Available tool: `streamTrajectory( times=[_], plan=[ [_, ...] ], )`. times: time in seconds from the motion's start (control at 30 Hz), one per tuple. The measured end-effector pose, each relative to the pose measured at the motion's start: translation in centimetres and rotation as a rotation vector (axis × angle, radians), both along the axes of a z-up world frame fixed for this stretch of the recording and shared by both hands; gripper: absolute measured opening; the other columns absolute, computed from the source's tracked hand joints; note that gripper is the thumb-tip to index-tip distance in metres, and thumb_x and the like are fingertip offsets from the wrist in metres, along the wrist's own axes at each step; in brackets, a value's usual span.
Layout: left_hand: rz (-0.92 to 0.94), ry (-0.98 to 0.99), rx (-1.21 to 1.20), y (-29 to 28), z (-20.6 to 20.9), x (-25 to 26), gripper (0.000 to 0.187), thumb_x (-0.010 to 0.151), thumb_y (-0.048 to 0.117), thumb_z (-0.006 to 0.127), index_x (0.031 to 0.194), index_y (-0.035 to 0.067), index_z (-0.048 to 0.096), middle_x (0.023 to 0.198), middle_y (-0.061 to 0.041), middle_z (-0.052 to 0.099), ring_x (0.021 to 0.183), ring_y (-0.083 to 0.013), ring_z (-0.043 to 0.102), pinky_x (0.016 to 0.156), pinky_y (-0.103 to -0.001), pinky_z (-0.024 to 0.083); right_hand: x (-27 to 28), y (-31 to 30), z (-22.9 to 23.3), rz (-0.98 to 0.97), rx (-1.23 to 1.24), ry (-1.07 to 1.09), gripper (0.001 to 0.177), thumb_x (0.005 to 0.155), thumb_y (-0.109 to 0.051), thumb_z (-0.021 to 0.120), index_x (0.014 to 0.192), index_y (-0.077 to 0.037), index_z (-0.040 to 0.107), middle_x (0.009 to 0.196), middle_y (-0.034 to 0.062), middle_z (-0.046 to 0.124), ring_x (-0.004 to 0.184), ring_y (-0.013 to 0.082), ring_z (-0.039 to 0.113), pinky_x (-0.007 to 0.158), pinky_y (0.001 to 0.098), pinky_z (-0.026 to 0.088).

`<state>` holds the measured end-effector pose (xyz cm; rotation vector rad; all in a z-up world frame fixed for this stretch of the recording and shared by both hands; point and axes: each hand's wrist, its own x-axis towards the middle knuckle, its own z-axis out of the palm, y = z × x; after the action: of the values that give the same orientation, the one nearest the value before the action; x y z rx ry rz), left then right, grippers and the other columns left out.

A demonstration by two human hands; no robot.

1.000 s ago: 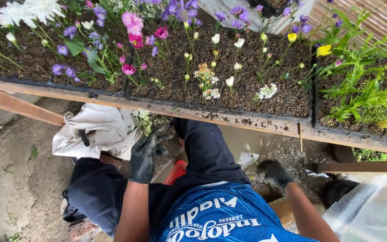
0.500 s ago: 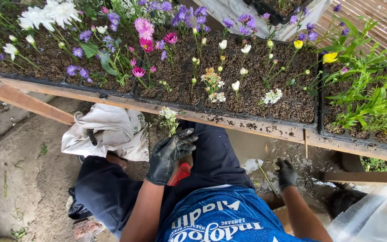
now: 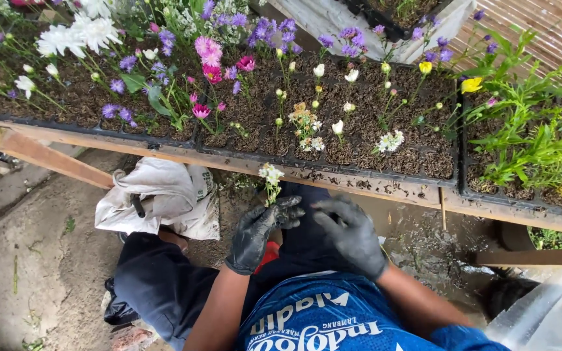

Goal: Planting small white flowers into a seedling tray already containing other plants.

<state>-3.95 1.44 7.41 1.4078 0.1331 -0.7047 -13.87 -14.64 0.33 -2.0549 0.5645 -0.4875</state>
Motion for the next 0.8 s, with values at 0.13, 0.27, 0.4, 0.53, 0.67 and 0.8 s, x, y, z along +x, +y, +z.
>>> streamTrajectory(
  times=[0.13, 0.27, 0.4, 0.53, 0.67, 0.8],
  plan=[
    [-0.13, -0.112, 0.253, 1.8, -6.9, 0.3, 0.03, 0.088, 0.048, 0.076, 0.095, 0.021, 0.085, 0.093, -0.009, 0.079, 0.097, -0.0317, 0.073, 0.079, -0.039, 0.056, 4.6, 1.1, 1.9, 0.154, 0.296, -0.006, 0.019, 0.087, -0.021, 0.083, 0.104, -0.014, 0.082, 0.093, 0.008, 0.075, 0.088, 0.0261, 0.074, 0.082, 0.0407, 0.06],
    [-0.194, -0.226, 0.306, 1.4, -9.2, 0.6, 0.033, 0.087, 0.053, 0.076, 0.104, 0.025, 0.083, 0.101, -0.007, 0.079, 0.112, -0.0371, 0.067, 0.092, -0.044, 0.056, 6.8, 1.2, -0.1, 0.271, 0.822, -0.149, 0.022, 0.081, 0.001, 0.086, 0.099, 0.008, 0.074, 0.096, 0.0149, 0.065, 0.069, 0.0208, 0.067, 0.057, 0.0356, 0.062],
    [-0.161, -0.196, 0.307, 1.7, -9.7, 0.8, 0.035, 0.086, 0.053, 0.077, 0.106, 0.024, 0.083, 0.104, -0.008, 0.078, 0.113, -0.0375, 0.067, 0.094, -0.045, 0.055, 7.4, 1.3, -1.4, 0.257, 0.769, -0.135, 0.019, 0.083, -0.002, 0.086, 0.095, 0.007, 0.074, 0.092, 0.0167, 0.069, 0.073, 0.0235, 0.072, 0.058, 0.0342, 0.061],
    [-0.115, -0.138, 0.313, 1.6, -10.0, 0.9, 0.04, 0.084, 0.051, 0.079, 0.111, 0.022, 0.08, 0.11, -0.011, 0.077, 0.116, -0.0386, 0.066, 0.099, -0.047, 0.053, 7.9, 1.0, -1.0, 0.254, 0.744, -0.062, 0.012, 0.088, -0.003, 0.082, 0.094, 0.003, 0.074, 0.086, 0.0158, 0.072, 0.073, 0.0195, 0.071, 0.059, 0.0314, 0.061],
    [-0.07, -0.082, 0.318, 1.5, -10.1, 1.1, 0.045, 0.082, 0.05, 0.082, 0.116, 0.02, 0.078, 0.116, -0.013, 0.076, 0.119, -0.0397, 0.065, 0.103, -0.049, 0.052, 7.7, 1.5, 0.3, 0.145, 0.684, -0.086, 0.021, 0.085, -0.008, 0.087, 0.097, 0.001, 0.075, 0.093, 0.0177, 0.073, 0.087, 0.0195, 0.065, 0.073, 0.0376, 0.059],
    [-0.04, -0.045, 0.323, 1.4, -9.1, 0.8, 0.05, 0.08, 0.049, 0.083, 0.119, 0.019, 0.077, 0.121, -0.015, 0.076, 0.122, -0.0404, 0.064, 0.107, -0.05, 0.05, 8.2, 0.6, -0.7, 0.156, 0.626, -0.088, 0.017, 0.086, -0.01, 0.087, 0.096, -0.002, 0.075, 0.092, 0.0171, 0.075, 0.09, 0.0206, 0.07, 0.077, 0.0368, 0.061]
  ],
)
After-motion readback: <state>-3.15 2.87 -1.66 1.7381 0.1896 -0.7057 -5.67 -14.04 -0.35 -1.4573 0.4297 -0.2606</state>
